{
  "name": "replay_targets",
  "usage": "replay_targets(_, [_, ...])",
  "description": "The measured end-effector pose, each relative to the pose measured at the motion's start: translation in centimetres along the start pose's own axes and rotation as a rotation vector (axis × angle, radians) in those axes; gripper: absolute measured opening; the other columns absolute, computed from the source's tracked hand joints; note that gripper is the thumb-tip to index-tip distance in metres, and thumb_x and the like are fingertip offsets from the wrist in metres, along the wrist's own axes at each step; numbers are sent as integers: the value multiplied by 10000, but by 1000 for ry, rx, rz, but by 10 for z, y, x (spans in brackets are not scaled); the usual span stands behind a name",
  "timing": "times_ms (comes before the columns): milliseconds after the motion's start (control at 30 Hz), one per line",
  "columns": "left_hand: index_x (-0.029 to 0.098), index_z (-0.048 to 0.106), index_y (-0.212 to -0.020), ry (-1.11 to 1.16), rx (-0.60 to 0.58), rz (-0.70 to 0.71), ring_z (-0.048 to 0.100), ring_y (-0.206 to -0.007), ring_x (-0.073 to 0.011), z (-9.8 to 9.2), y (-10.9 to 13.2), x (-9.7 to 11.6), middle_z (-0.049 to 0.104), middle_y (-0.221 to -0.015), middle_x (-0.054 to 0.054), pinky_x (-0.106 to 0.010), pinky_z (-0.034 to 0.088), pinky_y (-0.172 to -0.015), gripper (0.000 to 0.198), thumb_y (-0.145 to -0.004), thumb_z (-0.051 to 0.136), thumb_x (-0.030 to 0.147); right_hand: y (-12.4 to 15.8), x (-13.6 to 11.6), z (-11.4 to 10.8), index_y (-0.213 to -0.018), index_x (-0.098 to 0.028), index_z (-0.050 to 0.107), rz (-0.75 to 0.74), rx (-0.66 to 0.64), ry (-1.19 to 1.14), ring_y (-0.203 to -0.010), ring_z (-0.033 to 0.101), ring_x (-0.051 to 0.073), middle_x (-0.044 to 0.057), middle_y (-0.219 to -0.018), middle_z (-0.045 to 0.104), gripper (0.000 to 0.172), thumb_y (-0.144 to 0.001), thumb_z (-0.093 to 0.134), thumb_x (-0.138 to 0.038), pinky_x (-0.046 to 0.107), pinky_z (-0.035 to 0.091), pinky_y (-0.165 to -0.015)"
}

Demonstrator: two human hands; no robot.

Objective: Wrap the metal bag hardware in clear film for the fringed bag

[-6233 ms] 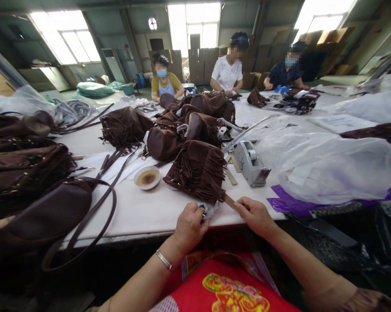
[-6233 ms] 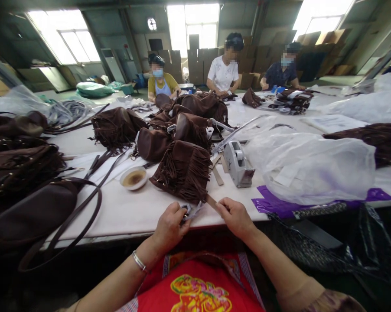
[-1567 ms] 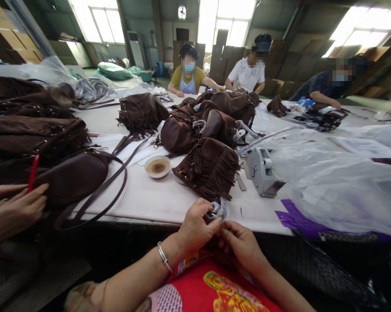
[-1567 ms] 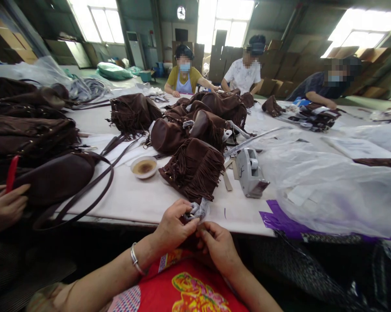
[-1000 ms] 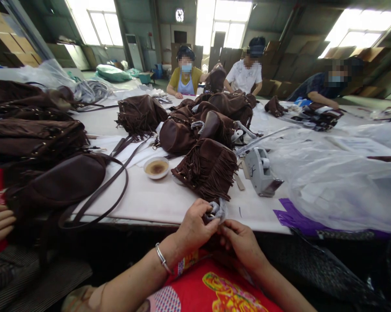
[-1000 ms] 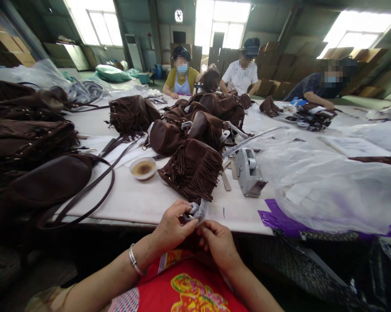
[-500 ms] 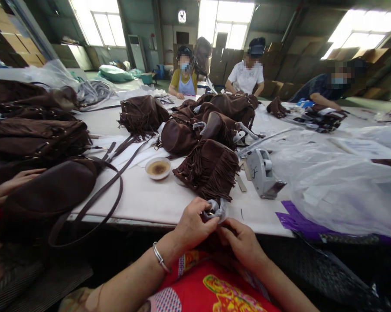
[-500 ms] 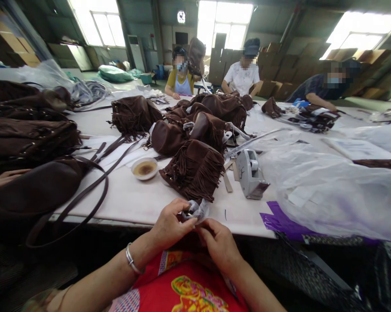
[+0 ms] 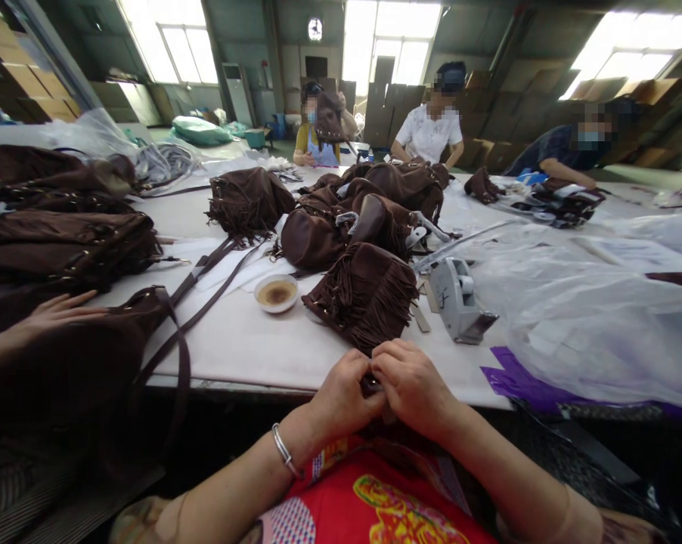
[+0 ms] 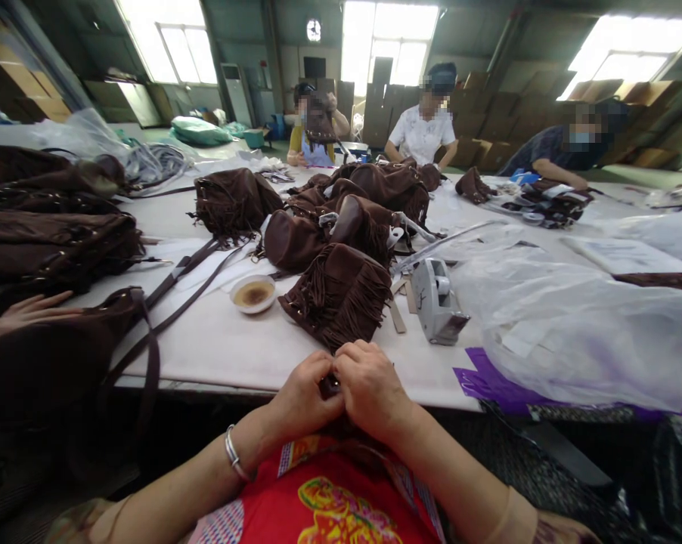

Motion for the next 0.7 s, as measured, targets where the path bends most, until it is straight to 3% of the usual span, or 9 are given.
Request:
replay_targets(133, [151,615,-744,-3,-1,-31,536,-742,-156,-4,-1,2,574,-786,-26,-270,449,-674,92,-689,687,136,-3,7,-2,-778,-189,563,64,70,-293,-846,558,202,57,-866,603,177,-900,504,-76,348,461,-781])
replay_targets(267, [145,636,-778,41,-30,-9,551,-763,-157,-5,-5,4,592,-811,-34,-269,462,-698,93,-694,664,116,-4,9,-5,-771,-193,575,100,82,-422,-841,572,186,45,-869,604,177,-887,522,-69,334,465,-782])
replay_targets(367, [141,655,-799,73,-47,-11,567,-778,-160,-4,-5,5,602,-838,-42,-267,470,-701,99,-701,664,129,-4,8,-7,-768,-191,565,81,60,-422,-845,574,184,46,-872,604,178,-884,520,-64,332,466,-781])
replay_targets(567, [156,690,-806,112,-113,-27,584,-806,-166,-5,-3,2,631,-837,-29,-272,480,-751,108,-699,685,156,-5,7,-12,-829,-188,563,-138,-52,-296,-896,574,204,68,-927,616,146,-900,490,-84,363,473,-832])
replay_targets(700, [162,689,-786,130,-161,-78,583,-774,-154,-8,-3,1,639,-813,-11,-257,476,-730,93,-694,677,155,-3,8,-10,-863,-191,566,-132,-50,-304,-862,590,182,67,-923,610,159,-925,455,-95,320,504,-790])
Point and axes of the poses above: each hand's wrist, its own y-axis away from the middle knuckle, its own z-axis out of the palm, x = y × z, the point moved 1 cm from there along -y, towards the middle knuckle
